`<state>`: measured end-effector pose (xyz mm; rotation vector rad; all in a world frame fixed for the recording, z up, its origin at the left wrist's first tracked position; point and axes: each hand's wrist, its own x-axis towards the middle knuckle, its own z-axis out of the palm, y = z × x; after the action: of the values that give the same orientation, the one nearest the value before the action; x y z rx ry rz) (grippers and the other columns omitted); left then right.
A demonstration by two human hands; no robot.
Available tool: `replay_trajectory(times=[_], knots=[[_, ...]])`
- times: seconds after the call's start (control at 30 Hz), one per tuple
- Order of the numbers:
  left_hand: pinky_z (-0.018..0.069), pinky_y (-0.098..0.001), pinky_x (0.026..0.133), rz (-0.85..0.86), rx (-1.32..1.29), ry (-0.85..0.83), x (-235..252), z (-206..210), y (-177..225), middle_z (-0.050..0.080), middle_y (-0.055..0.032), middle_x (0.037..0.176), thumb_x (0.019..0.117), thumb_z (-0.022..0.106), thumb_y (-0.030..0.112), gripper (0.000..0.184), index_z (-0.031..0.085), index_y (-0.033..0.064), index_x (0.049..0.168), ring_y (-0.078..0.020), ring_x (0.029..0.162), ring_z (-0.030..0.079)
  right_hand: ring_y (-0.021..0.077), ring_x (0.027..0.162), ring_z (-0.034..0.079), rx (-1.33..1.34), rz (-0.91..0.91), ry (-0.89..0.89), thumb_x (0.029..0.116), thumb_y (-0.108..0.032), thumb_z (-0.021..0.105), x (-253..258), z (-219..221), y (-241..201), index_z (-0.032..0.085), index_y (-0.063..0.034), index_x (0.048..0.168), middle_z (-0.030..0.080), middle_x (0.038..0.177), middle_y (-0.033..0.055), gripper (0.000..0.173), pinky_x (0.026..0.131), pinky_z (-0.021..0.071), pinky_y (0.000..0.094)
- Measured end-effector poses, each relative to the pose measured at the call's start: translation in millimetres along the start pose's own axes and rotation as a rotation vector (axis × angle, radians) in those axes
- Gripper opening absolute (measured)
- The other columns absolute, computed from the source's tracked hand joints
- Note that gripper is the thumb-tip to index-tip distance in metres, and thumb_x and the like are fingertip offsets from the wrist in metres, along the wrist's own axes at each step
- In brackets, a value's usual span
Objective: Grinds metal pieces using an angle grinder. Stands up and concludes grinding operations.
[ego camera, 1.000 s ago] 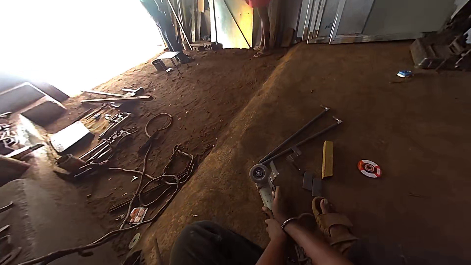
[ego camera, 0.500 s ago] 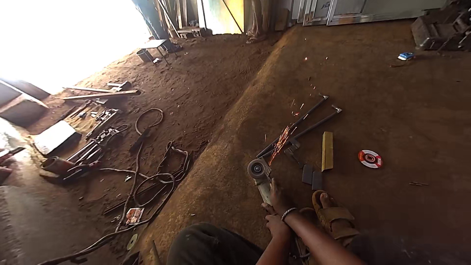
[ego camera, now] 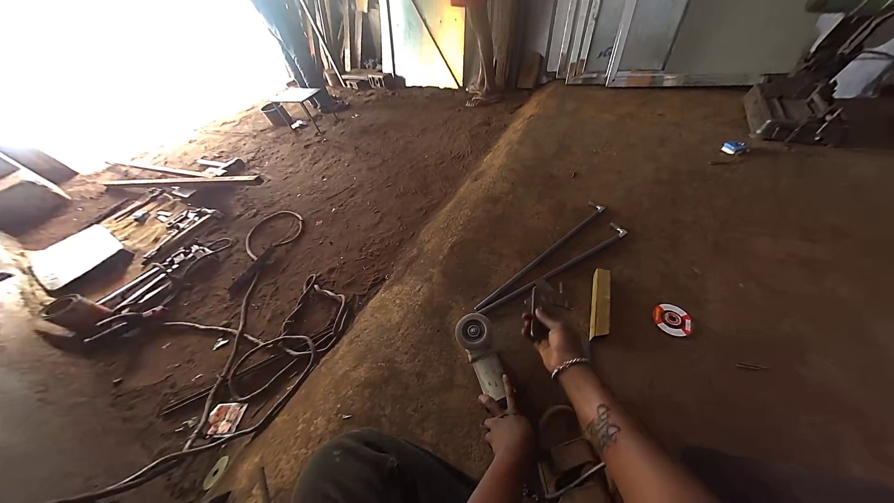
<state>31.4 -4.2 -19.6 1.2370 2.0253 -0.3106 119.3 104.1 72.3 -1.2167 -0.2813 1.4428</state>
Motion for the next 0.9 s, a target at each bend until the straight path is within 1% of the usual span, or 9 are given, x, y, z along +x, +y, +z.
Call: replay_trajectory(times=[0.1,0.17,0.3,0.37,0.43,0.5,0.57,0.63,0.9], knots=[[0.0564,-0.0603,0.083,-0.007,0.019,0.009,4,3,2,-0.002,-0.0306,0.169,0.0834,0.078,0.029,0.119,-0.008,0.0437,0.164,-0.0536,0.117,0.059,0.0218,0.084,0.070,0.139,-0.114,0.058,0.1019,-0.015,0.063,1,8,-55,0.064,-0.0024,0.120,0.072,0.101,0.0136,0.022,0.074,0.0592,0.0374],[0.0564,-0.0604,0.083,-0.005,0.029,0.007,4,3,3,-0.002,-0.0307,0.169,0.0822,0.079,0.029,0.122,-0.009,0.0437,0.164,-0.0529,0.117,0.059,0.0192,0.085,0.069,0.084,-0.249,0.045,0.1001,-0.016,0.066,-9,15,-81,0.066,-0.0032,0.114,0.072,0.100,0.0112,0.019,0.075,0.0579,0.0347],[0.0564,-0.0608,0.084,-0.008,0.009,0.003,2,0,0,-0.003,-0.0302,0.169,0.0804,0.081,0.031,0.124,-0.010,0.0453,0.164,-0.0529,0.117,0.059,0.0163,0.092,0.067,-0.096,-0.495,0.022,0.0940,-0.018,0.077,-38,35,-103,0.074,-0.0066,0.111,0.073,0.102,0.0059,0.021,0.084,0.0564,0.0378],[0.0554,-0.0616,0.085,-0.004,0.004,-0.005,0,-1,-2,-0.004,-0.0299,0.169,0.0824,0.081,0.031,0.123,-0.011,0.0446,0.164,-0.0544,0.117,0.059,0.0104,0.084,0.069,-0.248,-0.647,0.014,0.0930,-0.019,0.078,-51,42,-103,0.078,-0.0085,0.106,0.076,0.097,0.0021,0.017,0.077,0.0570,0.0302],[0.0553,-0.0619,0.084,0.004,0.000,-0.017,-3,-5,-2,-0.004,-0.0304,0.169,0.0841,0.079,0.029,0.121,-0.011,0.0437,0.164,-0.0549,0.116,0.059,0.0065,0.077,0.066,-0.492,-0.896,0.017,0.0926,-0.023,0.079,-52,43,-99,0.079,-0.0120,0.101,0.074,0.094,-0.0018,0.014,0.070,0.0559,0.0260],[0.0557,-0.0612,0.084,0.006,-0.013,-0.022,-4,-7,-2,-0.005,-0.0304,0.169,0.0843,0.079,0.029,0.121,-0.011,0.0443,0.164,-0.0542,0.117,0.059,0.0095,0.070,0.058,-0.717,-1.155,0.058,0.0921,-0.032,0.078,-50,43,-94,0.080,-0.0128,0.097,0.066,0.087,0.0002,0.020,0.063,0.0509,0.0296],[0.0563,-0.0606,0.085,0.002,-0.022,-0.019,-4,-6,-3,-0.005,-0.0303,0.169,0.0818,0.079,0.032,0.123,-0.011,0.0453,0.163,-0.0534,0.118,0.058,0.0117,0.060,0.061,-0.876,-1.344,0.098,0.0941,-0.034,0.073,-49,43,-89,0.079,-0.0138,0.097,0.069,0.076,0.0011,0.021,0.054,0.0520,0.0335],[0.0557,-0.0608,0.086,0.000,-0.023,-0.026,-6,-8,-2,-0.006,-0.0303,0.169,0.0830,0.079,0.031,0.122,-0.012,0.0440,0.164,-0.0540,0.120,0.057,0.0192,0.063,0.067,-0.987,-1.418,0.067,0.0972,-0.027,0.070,-54,43,-86,0.078,-0.0141,0.117,0.073,0.080,0.0055,0.025,0.054,0.0551,0.0422],[0.0543,-0.0627,0.088,0.018,-0.022,-0.042,-9,-10,-2,-0.005,-0.0298,0.169,0.0870,0.075,0.025,0.117,-0.011,0.0418,0.164,-0.0564,0.120,0.056,0.0252,0.073,0.075,-1.158,-1.521,0.120,0.0880,-0.011,0.075,-52,40,-73,0.080,-0.0143,0.115,0.078,0.089,0.0074,0.028,0.058,0.0589,0.0443]])
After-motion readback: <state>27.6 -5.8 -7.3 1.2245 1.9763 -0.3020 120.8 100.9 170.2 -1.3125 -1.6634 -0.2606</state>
